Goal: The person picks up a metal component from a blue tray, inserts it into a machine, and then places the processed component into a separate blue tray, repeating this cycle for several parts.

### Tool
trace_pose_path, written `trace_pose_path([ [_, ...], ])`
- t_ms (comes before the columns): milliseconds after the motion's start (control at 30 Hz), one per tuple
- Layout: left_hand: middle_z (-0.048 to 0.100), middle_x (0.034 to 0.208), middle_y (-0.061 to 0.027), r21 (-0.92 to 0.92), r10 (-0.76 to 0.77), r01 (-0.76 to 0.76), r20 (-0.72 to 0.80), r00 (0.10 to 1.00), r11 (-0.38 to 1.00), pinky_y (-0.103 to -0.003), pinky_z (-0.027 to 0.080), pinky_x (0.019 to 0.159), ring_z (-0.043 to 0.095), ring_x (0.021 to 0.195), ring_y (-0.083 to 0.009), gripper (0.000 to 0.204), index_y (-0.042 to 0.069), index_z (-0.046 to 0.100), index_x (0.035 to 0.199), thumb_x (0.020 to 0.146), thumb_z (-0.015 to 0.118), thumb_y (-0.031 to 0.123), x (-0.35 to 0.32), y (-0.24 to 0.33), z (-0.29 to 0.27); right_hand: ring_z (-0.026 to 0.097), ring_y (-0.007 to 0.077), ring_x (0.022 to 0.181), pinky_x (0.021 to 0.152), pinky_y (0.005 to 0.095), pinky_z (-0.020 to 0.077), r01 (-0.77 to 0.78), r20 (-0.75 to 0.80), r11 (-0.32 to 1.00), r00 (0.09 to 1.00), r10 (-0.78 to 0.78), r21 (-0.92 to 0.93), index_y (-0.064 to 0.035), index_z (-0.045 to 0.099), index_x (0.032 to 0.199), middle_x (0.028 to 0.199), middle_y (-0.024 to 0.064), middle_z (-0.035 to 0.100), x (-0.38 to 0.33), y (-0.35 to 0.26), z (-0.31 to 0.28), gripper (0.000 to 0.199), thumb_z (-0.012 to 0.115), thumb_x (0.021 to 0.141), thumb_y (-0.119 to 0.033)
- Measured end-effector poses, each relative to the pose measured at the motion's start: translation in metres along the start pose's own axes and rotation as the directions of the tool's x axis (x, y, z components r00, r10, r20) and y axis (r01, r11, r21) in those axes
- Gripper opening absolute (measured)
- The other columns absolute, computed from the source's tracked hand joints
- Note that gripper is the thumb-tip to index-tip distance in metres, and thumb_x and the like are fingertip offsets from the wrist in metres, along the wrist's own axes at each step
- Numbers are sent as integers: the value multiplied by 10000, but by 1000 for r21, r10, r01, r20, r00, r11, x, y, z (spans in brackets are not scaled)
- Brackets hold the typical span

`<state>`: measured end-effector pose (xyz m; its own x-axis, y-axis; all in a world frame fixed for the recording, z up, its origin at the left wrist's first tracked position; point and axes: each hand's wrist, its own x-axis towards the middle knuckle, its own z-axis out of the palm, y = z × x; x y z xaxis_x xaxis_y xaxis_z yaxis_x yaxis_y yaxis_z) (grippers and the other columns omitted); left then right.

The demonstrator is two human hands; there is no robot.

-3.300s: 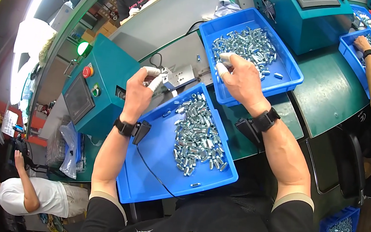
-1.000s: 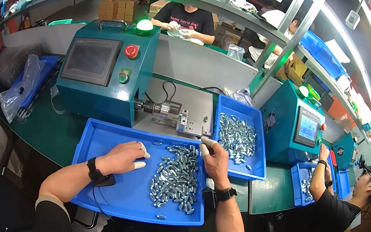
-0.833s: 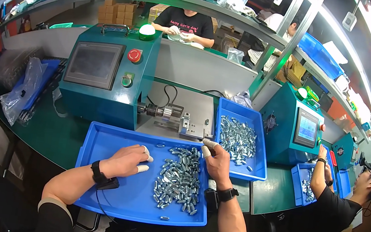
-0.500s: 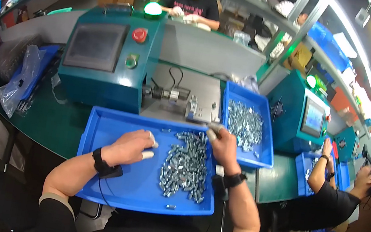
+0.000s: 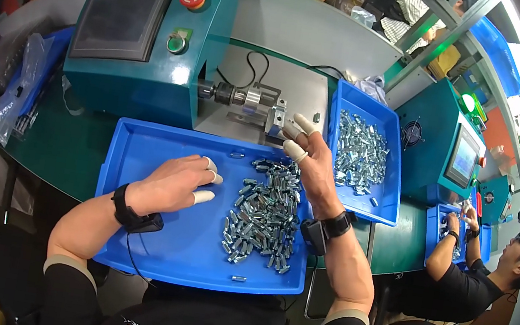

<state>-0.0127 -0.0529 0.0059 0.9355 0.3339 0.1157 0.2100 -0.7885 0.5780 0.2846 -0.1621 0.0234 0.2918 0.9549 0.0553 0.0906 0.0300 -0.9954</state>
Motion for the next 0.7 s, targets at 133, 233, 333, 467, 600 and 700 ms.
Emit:
trace_pose_path([
  [133,696,1168,-101,-16,-4,4,-4,1000,1000,-462,566,936,665,1109,-354,303,47,736,1202,928,803,157,-1,-2,-2,570,300,1456,1145,393,498,-20,47,999,999,18,40,14,377,1663,1596,226,563,8,-1,5,750,723,1027,-179],
  [233,698,1168,-102,-14,2,-2,-5,1000,1000,-460,568,931,670,1099,-357,299,46,734,1200,927,802,150,3,0,-4,569,302,1456,1166,401,488,-20,73,997,997,15,73,16,378,1662,1597,229,562,13,-4,8,741,722,1026,-147],
  [333,702,1169,-105,-14,7,-7,0,1000,1000,-457,572,927,676,1089,-360,299,46,733,1200,927,802,146,5,2,-5,570,300,1455,1188,411,476,-36,102,999,994,33,31,17,383,1658,1587,223,575,14,-10,10,725,717,1028,-117],
  [467,705,1158,-109,-14,-1,1,13,1000,1000,-452,577,925,683,1080,-362,304,47,736,1205,925,804,148,11,6,-6,573,287,1452,1198,411,467,-70,109,994,992,60,90,15,385,1658,1579,221,585,15,-9,17,721,718,1034,-129],
  [600,713,1168,-122,5,-16,16,47,999,1000,-451,577,943,685,1097,-366,320,46,742,1218,921,811,145,14,8,-10,609,261,1408,1151,392,502,-65,131,985,990,44,162,13,398,1649,1549,199,620,19,-5,13,697,709,1038,-115],
  [700,725,1177,-139,-41,-43,45,47,998,998,-449,577,961,691,1114,-376,336,41,747,1234,919,817,136,14,4,-11,635,240,1370,1090,370,532,-97,103,979,991,80,178,0,415,1642,1528,177,642,23,-3,16,673,698,1040,-97],
])
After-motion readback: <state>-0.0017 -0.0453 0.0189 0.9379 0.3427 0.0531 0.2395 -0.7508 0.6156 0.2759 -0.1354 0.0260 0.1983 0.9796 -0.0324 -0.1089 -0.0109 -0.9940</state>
